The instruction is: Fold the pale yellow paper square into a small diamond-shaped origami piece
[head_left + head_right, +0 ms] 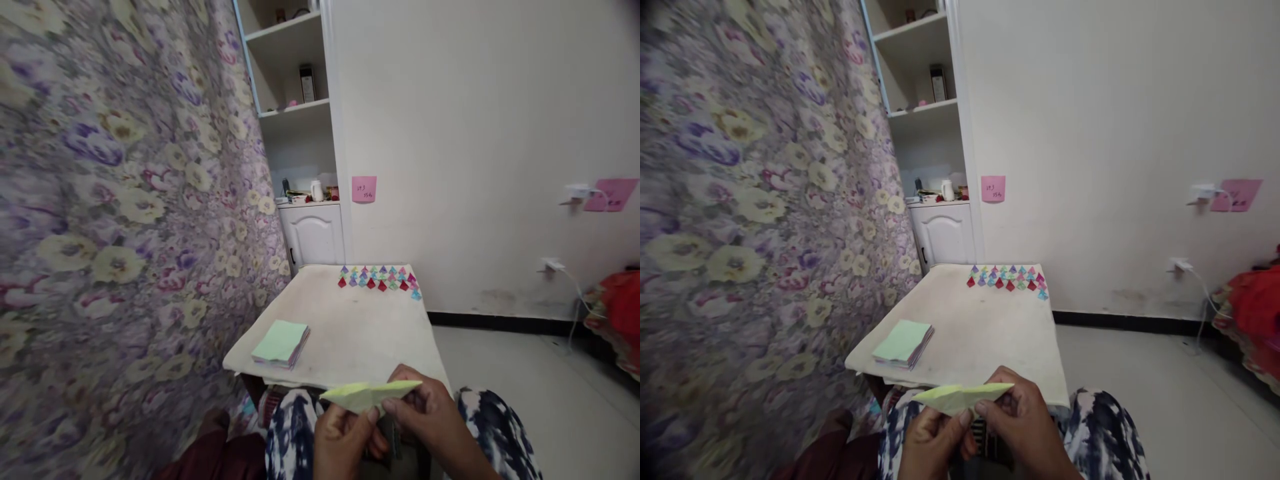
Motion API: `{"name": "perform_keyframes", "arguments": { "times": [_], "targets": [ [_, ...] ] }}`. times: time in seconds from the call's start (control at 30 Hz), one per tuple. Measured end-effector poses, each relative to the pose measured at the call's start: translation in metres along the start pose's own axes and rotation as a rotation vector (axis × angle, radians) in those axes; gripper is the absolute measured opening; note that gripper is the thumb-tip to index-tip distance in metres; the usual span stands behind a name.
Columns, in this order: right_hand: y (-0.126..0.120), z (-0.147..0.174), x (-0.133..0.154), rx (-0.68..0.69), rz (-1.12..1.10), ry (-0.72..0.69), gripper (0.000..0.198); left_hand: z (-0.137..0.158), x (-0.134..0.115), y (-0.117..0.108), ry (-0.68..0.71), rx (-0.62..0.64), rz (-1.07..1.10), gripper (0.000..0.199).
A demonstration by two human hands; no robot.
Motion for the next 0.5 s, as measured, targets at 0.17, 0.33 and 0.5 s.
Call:
{"name": "perform_keyframes", "arguments": {
  "times": [0.17,0.33,0.5],
  "targets": [
    [-0.005,0.005,-0.004,-0.025,-0.009,0.026,0.025,0.003,0.000,0.008,0.006,0.007,-0.029,0.029],
    [-0.012,0.004,-0.001,-0.158,0.157,-0.083,0.015,-0.004,0.005,0.008,-0.001,-0.015,-0.087,0.034],
    [-0.019,0.000,0.002,-0.199,0.415,-0.407,0.021,-0.009,0.007,0.004,0.005,-0.124,-0.131,0.033]
  ]
}}
Point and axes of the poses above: each hand's wrist, its own z-axis away from the middle knuckle, its own y-axis out of the palm, x = y × z, the point moved 1 cm from there along -z, towards the middle knuckle, and after that the axes turned 7 degrees about -x, right-handed, at the moved point
